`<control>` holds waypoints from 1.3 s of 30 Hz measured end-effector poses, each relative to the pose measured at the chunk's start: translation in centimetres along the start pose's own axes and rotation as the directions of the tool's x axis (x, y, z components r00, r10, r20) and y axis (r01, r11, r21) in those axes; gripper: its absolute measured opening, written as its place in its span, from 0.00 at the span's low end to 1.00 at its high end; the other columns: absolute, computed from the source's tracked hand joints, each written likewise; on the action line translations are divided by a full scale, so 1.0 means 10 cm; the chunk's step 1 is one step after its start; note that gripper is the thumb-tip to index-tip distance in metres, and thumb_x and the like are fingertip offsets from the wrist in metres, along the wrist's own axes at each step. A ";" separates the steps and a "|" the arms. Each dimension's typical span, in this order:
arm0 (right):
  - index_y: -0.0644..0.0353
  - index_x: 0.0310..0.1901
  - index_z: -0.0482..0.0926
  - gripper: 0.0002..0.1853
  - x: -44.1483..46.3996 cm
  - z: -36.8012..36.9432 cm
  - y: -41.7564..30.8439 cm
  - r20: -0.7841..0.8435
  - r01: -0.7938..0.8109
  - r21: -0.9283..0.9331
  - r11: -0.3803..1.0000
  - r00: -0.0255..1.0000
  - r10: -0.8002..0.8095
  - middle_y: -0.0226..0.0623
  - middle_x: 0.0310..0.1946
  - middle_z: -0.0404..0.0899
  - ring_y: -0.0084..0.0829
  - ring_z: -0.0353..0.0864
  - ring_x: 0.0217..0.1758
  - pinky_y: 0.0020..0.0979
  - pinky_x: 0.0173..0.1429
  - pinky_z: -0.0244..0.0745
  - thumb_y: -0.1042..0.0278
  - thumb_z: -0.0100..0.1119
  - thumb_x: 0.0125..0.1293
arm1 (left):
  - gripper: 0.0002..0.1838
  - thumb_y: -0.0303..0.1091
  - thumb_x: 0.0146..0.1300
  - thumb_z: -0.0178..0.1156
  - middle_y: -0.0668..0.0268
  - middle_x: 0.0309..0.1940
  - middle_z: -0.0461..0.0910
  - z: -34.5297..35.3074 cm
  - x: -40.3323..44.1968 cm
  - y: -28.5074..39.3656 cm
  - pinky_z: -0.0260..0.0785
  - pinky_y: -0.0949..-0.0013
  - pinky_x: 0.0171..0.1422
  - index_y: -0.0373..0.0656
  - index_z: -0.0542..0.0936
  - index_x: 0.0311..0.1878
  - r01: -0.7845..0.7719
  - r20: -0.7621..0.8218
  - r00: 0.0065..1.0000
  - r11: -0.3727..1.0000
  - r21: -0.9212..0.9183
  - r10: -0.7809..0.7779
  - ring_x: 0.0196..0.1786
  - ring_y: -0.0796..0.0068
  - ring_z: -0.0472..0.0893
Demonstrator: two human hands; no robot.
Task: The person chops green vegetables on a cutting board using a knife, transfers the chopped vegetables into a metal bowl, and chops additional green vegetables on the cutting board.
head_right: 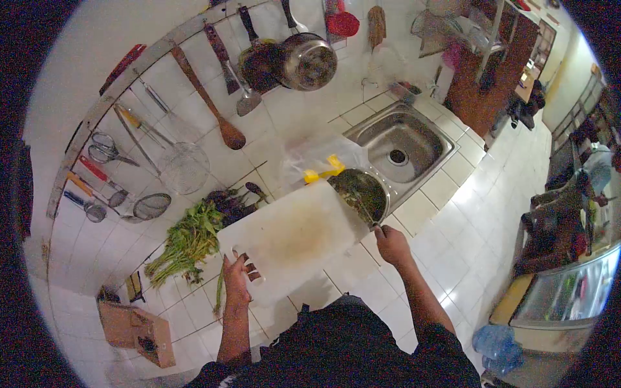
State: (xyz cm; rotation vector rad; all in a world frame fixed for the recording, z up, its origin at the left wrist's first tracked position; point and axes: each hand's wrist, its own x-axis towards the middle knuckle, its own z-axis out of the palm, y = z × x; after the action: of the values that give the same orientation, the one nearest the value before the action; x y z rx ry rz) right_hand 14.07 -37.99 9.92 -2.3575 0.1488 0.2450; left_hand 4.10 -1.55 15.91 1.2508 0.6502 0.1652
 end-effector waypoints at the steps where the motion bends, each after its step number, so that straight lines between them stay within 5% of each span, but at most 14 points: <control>1: 0.68 0.37 0.78 0.24 0.00 -0.06 -0.03 0.029 -0.071 0.006 0.997 0.997 0.071 0.52 0.28 0.79 0.45 0.79 0.33 0.44 0.42 0.72 0.49 0.47 0.73 | 0.24 0.32 0.67 0.48 0.59 0.47 0.76 -0.02 -0.01 0.00 0.79 0.69 0.29 0.52 0.61 0.66 0.012 -0.006 1.000 1.000 0.014 -0.012 0.33 0.73 0.80; 6: 0.68 0.38 0.78 0.23 -0.20 -0.11 -0.17 0.006 0.069 0.092 0.993 0.998 -0.070 0.45 0.26 0.79 0.37 0.75 0.29 0.39 0.39 0.72 0.50 0.50 0.72 | 0.23 0.31 0.66 0.48 0.59 0.47 0.76 -0.10 -0.01 -0.03 0.79 0.68 0.29 0.52 0.62 0.64 -0.023 0.015 1.000 1.000 -0.011 0.023 0.33 0.72 0.80; 8: 0.69 0.38 0.79 0.23 -0.22 -0.07 -0.21 0.116 0.042 0.237 0.971 0.991 -0.071 0.43 0.26 0.79 0.33 0.75 0.29 0.39 0.39 0.72 0.51 0.50 0.72 | 0.22 0.31 0.66 0.49 0.60 0.47 0.76 -0.07 -0.04 0.01 0.80 0.68 0.29 0.52 0.62 0.63 -0.039 0.016 0.999 0.999 -0.020 0.040 0.33 0.72 0.80; 12: 0.68 0.40 0.80 0.23 -0.28 -0.05 -0.33 0.140 0.079 0.124 0.989 0.985 -0.096 0.40 0.26 0.79 0.29 0.74 0.29 0.37 0.38 0.73 0.51 0.52 0.72 | 0.23 0.31 0.66 0.50 0.59 0.47 0.75 -0.03 -0.07 0.04 0.80 0.67 0.30 0.52 0.61 0.64 -0.007 -0.039 0.999 1.000 -0.029 0.006 0.33 0.71 0.80; 16: 0.63 0.40 0.80 0.23 -0.28 -0.08 -0.39 0.144 0.135 -0.101 0.986 0.982 -0.120 0.55 0.33 0.82 0.56 0.81 0.40 0.50 0.46 0.76 0.48 0.47 0.71 | 0.23 0.31 0.66 0.50 0.58 0.48 0.74 0.01 -0.14 0.11 0.80 0.66 0.31 0.53 0.61 0.64 -0.027 0.014 1.000 0.998 -0.058 0.028 0.34 0.70 0.80; 19: 0.61 0.41 0.80 0.24 -0.04 -0.02 -0.18 0.016 0.033 -0.278 0.960 0.999 -0.029 0.56 0.33 0.82 0.56 0.81 0.40 0.53 0.47 0.74 0.47 0.45 0.71 | 0.21 0.32 0.66 0.50 0.58 0.49 0.74 0.02 -0.18 0.11 0.80 0.66 0.31 0.52 0.62 0.62 -0.080 0.031 0.996 0.996 -0.042 0.081 0.34 0.69 0.81; 29: 0.53 0.43 0.82 0.19 -0.30 -0.21 -0.53 0.006 0.052 -0.186 0.981 0.999 -0.052 0.45 0.32 0.84 0.49 0.83 0.37 0.47 0.41 0.78 0.46 0.53 0.67 | 0.18 0.33 0.66 0.54 0.64 0.40 0.79 -0.33 -0.17 0.01 0.77 0.70 0.25 0.50 0.65 0.58 -0.036 -0.036 0.999 0.997 -0.070 0.034 0.30 0.73 0.81; 34: 0.48 0.43 0.84 0.15 -0.34 -0.17 -0.51 -0.089 0.089 -0.198 0.976 0.990 -0.108 0.39 0.32 0.85 0.44 0.84 0.37 0.43 0.40 0.78 0.49 0.62 0.61 | 0.18 0.27 0.64 0.56 0.68 0.33 0.78 -1.06 -0.11 -0.39 0.67 0.75 0.18 0.53 0.67 0.55 -0.010 -0.130 0.991 0.978 -0.208 -0.017 0.25 0.76 0.76; 36: 0.47 0.43 0.84 0.15 -0.32 -0.17 -0.49 -0.102 0.088 -0.204 0.975 0.989 -0.111 0.38 0.33 0.85 0.44 0.84 0.37 0.42 0.40 0.79 0.50 0.63 0.60 | 0.18 0.26 0.63 0.56 0.68 0.33 0.77 -1.45 -0.13 -0.57 0.64 0.76 0.19 0.54 0.67 0.54 0.110 -0.047 0.991 0.964 -0.242 -0.125 0.25 0.78 0.75; 37: 0.47 0.43 0.84 0.15 -0.30 -0.14 -0.45 -0.119 0.105 -0.193 0.976 0.984 -0.129 0.39 0.33 0.85 0.44 0.84 0.36 0.43 0.39 0.78 0.50 0.63 0.60 | 0.18 0.27 0.62 0.56 0.67 0.35 0.78 -1.59 -0.14 -0.71 0.64 0.76 0.21 0.54 0.67 0.54 0.047 0.022 0.999 0.965 -0.258 -0.043 0.26 0.80 0.75; 39: 0.48 0.43 0.84 0.14 -0.29 -0.09 -0.44 -0.126 0.084 -0.194 0.977 0.986 -0.110 0.39 0.34 0.84 0.45 0.84 0.38 0.43 0.41 0.78 0.51 0.63 0.61 | 0.18 0.28 0.62 0.56 0.67 0.36 0.79 -1.91 -0.08 -1.07 0.65 0.75 0.22 0.53 0.67 0.54 0.099 -0.012 0.994 0.966 -0.239 -0.105 0.25 0.80 0.75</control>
State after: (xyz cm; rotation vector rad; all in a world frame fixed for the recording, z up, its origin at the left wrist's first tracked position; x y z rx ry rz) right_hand 12.16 -35.39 14.21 -2.5621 0.0779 0.0517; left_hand -9.31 10.35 3.34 0.9834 0.6934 0.1682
